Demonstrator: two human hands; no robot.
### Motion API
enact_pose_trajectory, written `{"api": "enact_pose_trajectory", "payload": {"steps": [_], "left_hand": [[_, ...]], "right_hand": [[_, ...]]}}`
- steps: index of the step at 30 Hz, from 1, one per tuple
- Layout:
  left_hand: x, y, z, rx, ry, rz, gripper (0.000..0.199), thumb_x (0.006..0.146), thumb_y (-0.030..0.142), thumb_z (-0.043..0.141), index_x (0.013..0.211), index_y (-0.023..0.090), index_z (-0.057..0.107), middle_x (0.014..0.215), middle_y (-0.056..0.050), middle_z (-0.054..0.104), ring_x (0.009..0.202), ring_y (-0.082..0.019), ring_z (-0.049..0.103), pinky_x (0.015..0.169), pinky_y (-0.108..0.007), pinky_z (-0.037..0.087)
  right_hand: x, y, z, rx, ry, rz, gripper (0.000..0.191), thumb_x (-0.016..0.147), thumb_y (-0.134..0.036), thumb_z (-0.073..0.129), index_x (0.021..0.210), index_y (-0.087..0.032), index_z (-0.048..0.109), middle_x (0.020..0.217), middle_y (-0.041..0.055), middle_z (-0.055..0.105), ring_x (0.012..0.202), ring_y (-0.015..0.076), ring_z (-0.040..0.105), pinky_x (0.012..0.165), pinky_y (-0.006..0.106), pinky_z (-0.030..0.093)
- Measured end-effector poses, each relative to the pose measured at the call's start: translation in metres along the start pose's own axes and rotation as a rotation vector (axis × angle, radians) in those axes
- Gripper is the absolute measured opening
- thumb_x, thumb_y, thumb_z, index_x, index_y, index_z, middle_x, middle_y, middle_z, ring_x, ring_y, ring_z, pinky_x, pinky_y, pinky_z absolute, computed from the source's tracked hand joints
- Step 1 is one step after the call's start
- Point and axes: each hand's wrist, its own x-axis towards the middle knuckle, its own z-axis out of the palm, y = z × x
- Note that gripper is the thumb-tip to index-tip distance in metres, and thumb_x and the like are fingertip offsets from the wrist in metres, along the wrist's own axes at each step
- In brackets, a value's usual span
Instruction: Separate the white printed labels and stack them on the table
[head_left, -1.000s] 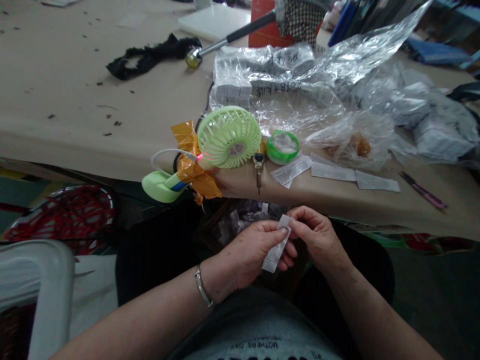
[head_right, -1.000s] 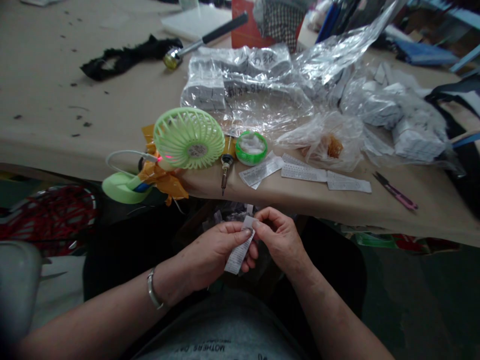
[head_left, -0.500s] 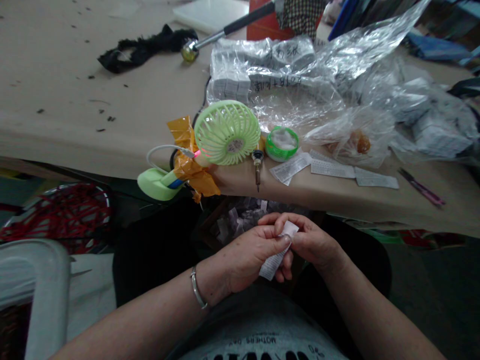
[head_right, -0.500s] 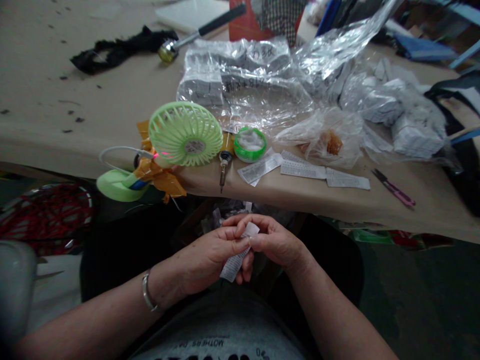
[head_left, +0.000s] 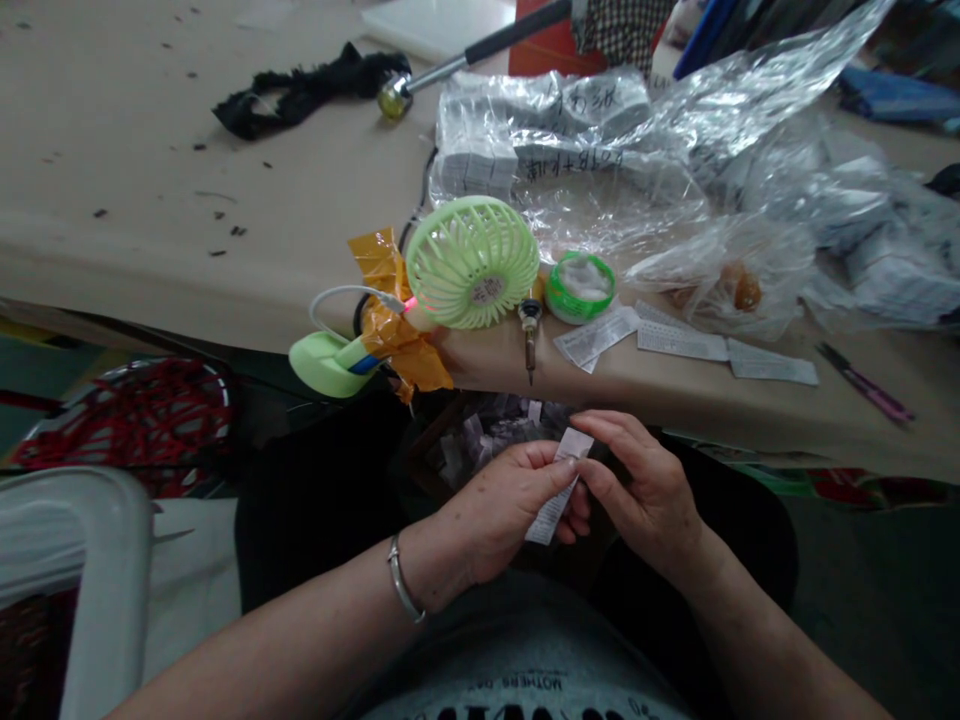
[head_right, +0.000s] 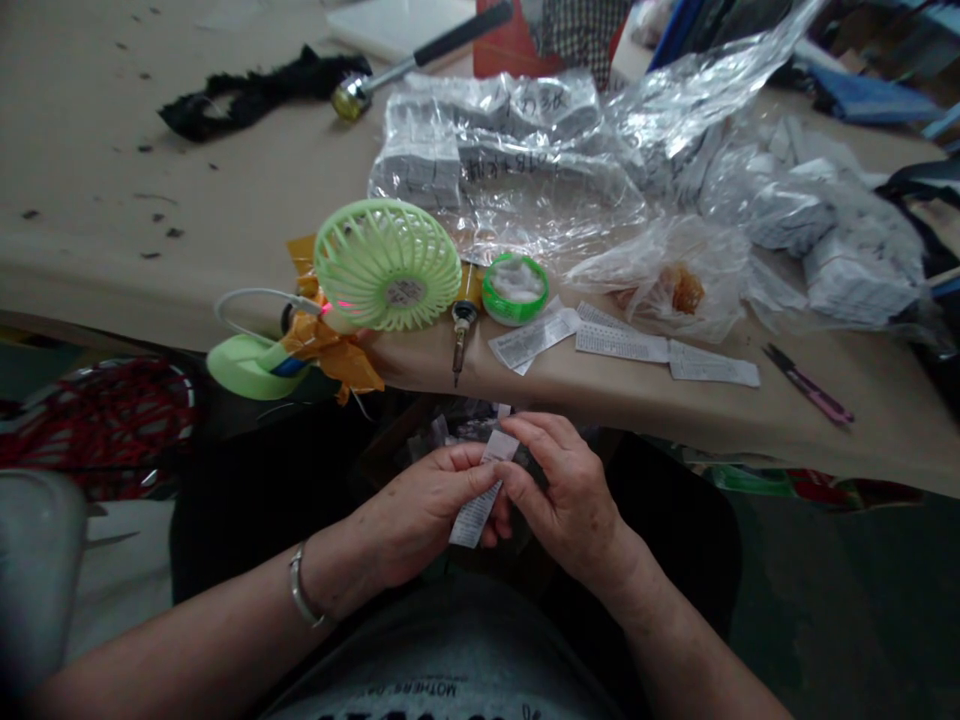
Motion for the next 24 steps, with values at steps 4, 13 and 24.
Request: {"api": "enact_pose_trajectory", "payload": {"steps": [4,13,24], "left_hand": [[0.0002,-0.0019,-0.0005,-0.014,0.006,0.006,0.02,0.082,0.033,0.061,0.076,0.014,0.06,0.061,-0.001,0.06,0.052,-0.009,0.056,0.053,-0.021,0.043],[0.0028,-0.0038,-0.0039,-0.011,-0.02,0.007,0.018,0.083,0.03,0.057,0.08,0.013,0.06,0.061,0.0,0.059,0.051,-0.008,0.055,0.052,-0.019,0.043],[0.0022,-0.0028,-0.0059,-0.012,-0.007,-0.002,0.016,0.084,0.028,0.056,0.081,0.014,0.061,0.061,0.0,0.059,0.052,-0.008,0.055,0.052,-0.019,0.044]], "right_hand": [[0.002,-0.0003,0.0026,-0.048,0.006,-0.04,0.027,0.09,-0.026,0.051,0.114,-0.019,0.06,0.109,0.0102,0.064,0.103,0.0222,0.061,0.088,0.036,0.052],[0.0,-0.0004,0.0062,-0.027,-0.041,-0.024,0.026,0.091,-0.024,0.05,0.115,-0.017,0.058,0.108,0.0103,0.063,0.103,0.0215,0.059,0.088,0.037,0.051],[-0.0002,-0.0002,0.0099,-0.006,-0.054,-0.029,0.031,0.091,-0.025,0.051,0.121,-0.018,0.055,0.111,0.0097,0.064,0.105,0.0217,0.059,0.09,0.035,0.05]]}}
